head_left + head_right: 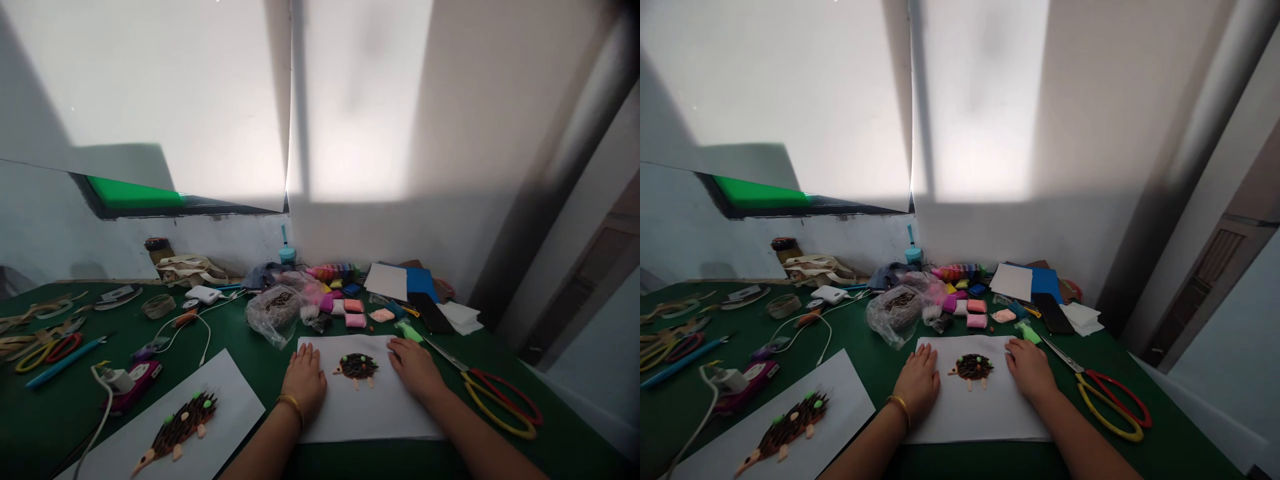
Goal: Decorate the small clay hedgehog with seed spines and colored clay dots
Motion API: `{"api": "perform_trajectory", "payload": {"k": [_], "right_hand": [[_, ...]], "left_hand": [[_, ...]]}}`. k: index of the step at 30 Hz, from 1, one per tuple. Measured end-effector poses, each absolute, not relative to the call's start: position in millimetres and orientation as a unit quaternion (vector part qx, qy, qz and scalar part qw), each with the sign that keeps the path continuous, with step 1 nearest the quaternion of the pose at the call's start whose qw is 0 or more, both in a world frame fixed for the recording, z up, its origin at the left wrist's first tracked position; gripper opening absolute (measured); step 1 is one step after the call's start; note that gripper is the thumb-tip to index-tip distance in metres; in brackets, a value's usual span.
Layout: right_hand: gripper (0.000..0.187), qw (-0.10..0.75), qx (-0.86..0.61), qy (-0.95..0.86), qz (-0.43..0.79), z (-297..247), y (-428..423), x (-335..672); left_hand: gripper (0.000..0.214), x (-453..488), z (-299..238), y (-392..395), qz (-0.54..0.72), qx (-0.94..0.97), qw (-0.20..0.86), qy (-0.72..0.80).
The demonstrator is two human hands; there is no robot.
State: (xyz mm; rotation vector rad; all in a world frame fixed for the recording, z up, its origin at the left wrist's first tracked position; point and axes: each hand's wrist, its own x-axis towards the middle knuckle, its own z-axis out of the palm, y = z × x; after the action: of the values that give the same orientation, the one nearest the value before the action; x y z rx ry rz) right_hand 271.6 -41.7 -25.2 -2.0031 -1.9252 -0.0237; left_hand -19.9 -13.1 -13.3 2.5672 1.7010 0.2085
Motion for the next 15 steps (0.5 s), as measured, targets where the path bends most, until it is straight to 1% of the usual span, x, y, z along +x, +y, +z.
{"api": "perform_trajectory", "payload": {"k": [7, 12, 15], "right_hand": [[0.036, 0.190, -0.709, -0.679, -0.014, -25.2, -42.2, 270.7], [0.040, 0.192, -0.712, -0.675, -0.027, -25.8, -41.8, 269.4], [0.040, 0.188, -0.706, -0.682, -0.023, -27.9, -40.9, 269.4]], "left_hand": [[0.057, -20.4, -10.0, -14.7, 0.068, 0.831, 0.031, 0.551], [0.058, -21.7, -7.9, -16.8, 0.109, 0.844, 0.001, 0.525], [0.055, -22.3, -9.3, -15.9, 0.089, 0.850, 0.038, 0.517]]}}
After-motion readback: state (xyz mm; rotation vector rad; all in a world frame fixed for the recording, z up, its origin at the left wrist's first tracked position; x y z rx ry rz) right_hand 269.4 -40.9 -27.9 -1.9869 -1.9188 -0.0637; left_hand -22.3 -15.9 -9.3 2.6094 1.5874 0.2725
